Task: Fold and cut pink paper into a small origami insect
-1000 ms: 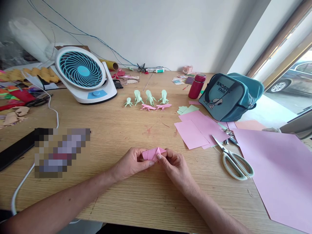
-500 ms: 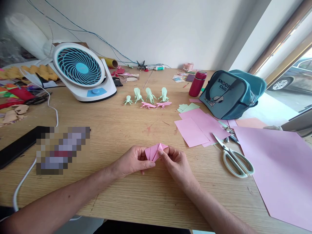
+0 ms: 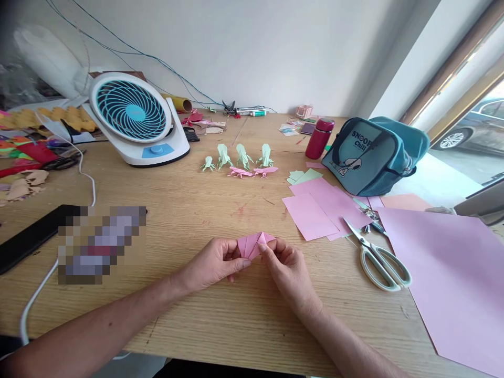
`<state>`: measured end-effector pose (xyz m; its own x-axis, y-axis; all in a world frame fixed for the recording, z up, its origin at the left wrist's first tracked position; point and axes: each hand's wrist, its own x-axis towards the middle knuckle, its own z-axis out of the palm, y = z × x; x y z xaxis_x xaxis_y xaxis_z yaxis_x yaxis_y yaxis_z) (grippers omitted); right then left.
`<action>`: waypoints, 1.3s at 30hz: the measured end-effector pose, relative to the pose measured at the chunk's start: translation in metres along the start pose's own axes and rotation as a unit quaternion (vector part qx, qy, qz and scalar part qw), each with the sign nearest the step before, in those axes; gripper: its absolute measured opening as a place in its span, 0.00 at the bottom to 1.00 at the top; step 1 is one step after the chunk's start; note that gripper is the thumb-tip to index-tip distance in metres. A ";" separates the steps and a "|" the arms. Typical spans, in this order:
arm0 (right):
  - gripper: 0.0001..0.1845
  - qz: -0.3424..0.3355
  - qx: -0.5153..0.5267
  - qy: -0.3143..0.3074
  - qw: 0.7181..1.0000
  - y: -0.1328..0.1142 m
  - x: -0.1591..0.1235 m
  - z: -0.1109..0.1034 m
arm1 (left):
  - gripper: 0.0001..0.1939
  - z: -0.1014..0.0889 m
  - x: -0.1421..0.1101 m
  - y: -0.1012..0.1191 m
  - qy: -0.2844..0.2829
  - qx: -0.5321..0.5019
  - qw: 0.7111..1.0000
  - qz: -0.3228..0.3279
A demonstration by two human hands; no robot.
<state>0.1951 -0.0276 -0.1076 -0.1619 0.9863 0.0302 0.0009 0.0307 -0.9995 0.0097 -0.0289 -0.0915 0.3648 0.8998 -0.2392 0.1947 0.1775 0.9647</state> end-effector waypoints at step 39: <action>0.16 -0.035 -0.014 -0.030 0.999 0.001 -0.005 0.004 | 0.21 0.011 0.000 0.003 -0.003 -0.059 0.995 0.079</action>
<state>0.1921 -0.0333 -0.1089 -0.2223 0.9699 0.0994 0.0143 0.1052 -0.9944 0.0207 -0.0332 -0.0897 0.3870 0.9182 -0.0845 0.0257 0.0809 0.9964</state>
